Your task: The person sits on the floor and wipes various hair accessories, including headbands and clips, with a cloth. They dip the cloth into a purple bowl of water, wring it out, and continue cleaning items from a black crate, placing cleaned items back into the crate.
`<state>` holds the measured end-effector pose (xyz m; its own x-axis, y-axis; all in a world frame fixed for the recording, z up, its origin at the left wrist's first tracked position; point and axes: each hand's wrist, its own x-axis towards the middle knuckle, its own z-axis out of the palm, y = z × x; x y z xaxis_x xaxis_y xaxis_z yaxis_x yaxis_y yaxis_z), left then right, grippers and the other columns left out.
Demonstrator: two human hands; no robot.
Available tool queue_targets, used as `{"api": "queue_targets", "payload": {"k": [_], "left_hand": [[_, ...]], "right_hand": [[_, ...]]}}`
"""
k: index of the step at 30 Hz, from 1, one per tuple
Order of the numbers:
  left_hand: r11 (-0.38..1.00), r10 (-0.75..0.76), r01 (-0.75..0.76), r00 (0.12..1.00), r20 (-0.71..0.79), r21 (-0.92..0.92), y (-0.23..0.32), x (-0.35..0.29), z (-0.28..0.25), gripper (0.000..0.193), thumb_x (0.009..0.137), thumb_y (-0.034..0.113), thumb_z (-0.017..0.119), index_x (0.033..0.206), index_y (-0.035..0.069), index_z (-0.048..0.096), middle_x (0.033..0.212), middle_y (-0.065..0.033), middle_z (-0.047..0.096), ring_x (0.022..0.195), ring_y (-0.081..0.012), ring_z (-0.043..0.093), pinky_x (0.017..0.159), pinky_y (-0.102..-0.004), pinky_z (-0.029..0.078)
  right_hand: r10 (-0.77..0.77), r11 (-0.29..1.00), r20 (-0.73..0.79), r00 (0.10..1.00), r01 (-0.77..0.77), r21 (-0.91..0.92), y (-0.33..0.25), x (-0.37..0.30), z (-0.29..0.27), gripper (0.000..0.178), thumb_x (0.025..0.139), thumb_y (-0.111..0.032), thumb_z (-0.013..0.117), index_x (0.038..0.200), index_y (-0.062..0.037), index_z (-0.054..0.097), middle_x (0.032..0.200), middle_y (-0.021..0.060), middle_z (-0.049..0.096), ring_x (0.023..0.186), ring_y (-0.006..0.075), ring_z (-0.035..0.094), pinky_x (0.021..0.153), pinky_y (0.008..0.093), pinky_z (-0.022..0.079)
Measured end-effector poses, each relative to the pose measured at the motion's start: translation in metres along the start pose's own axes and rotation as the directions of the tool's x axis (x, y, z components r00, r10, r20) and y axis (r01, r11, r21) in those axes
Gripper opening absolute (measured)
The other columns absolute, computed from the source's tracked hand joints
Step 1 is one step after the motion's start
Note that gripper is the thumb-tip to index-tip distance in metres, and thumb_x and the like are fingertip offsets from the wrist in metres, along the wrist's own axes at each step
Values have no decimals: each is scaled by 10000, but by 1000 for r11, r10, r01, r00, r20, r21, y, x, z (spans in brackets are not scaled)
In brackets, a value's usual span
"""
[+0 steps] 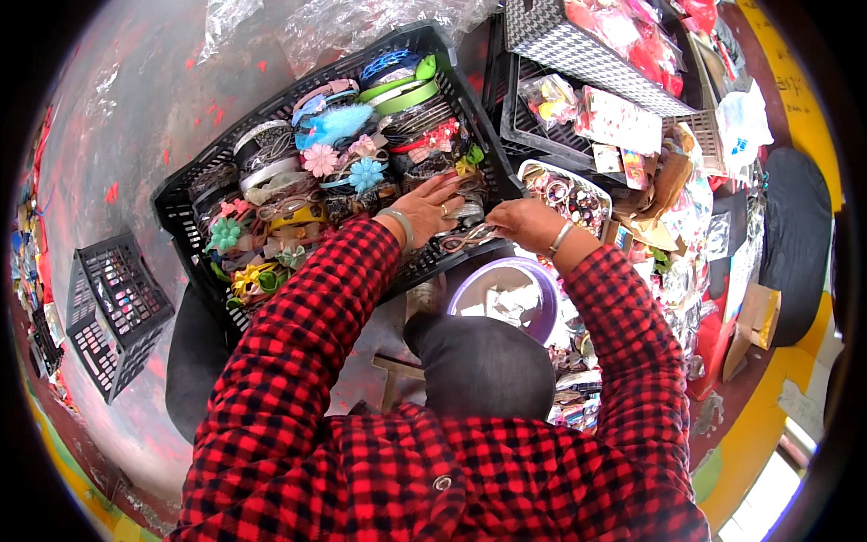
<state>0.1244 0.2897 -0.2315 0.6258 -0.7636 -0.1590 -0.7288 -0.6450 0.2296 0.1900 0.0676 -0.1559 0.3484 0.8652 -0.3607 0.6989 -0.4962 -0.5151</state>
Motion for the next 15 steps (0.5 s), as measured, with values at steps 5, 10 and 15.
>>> {"api": "queue_targets", "payload": {"k": [5, 10, 15], "left_hand": [[996, 21, -20, 1000, 13, -82, -1, 3, -11, 364, 725, 132, 545, 1074, 224, 593, 1353, -51, 366, 1322, -283, 227, 1090, -448, 149], [928, 11, -67, 988, -155, -366, -13, -5, 6, 309, 713, 60, 559, 1012, 123, 608, 1292, -127, 428, 1254, -330, 337, 1027, -390, 312], [690, -519, 136, 778, -355, -710, -1, -28, -8, 219, 730, -36, 522, 920, 31, 611, 997, -153, 598, 949, -326, 562, 817, -367, 459]], "right_hand": [[111, 983, 99, 989, -94, -158, 11, 26, 26, 122, 744, -97, 572, 827, -57, 652, 871, 139, 594, 805, 309, 600, 718, 387, 487], [291, 926, 157, 944, -237, -293, -16, 55, 36, 121, 722, -70, 556, 766, -52, 668, 850, 153, 615, 802, 319, 614, 712, 396, 499], [346, 916, 180, 921, -290, -279, -30, 61, 31, 122, 693, -72, 574, 754, -34, 672, 818, 172, 641, 773, 326, 629, 701, 394, 509]]}}
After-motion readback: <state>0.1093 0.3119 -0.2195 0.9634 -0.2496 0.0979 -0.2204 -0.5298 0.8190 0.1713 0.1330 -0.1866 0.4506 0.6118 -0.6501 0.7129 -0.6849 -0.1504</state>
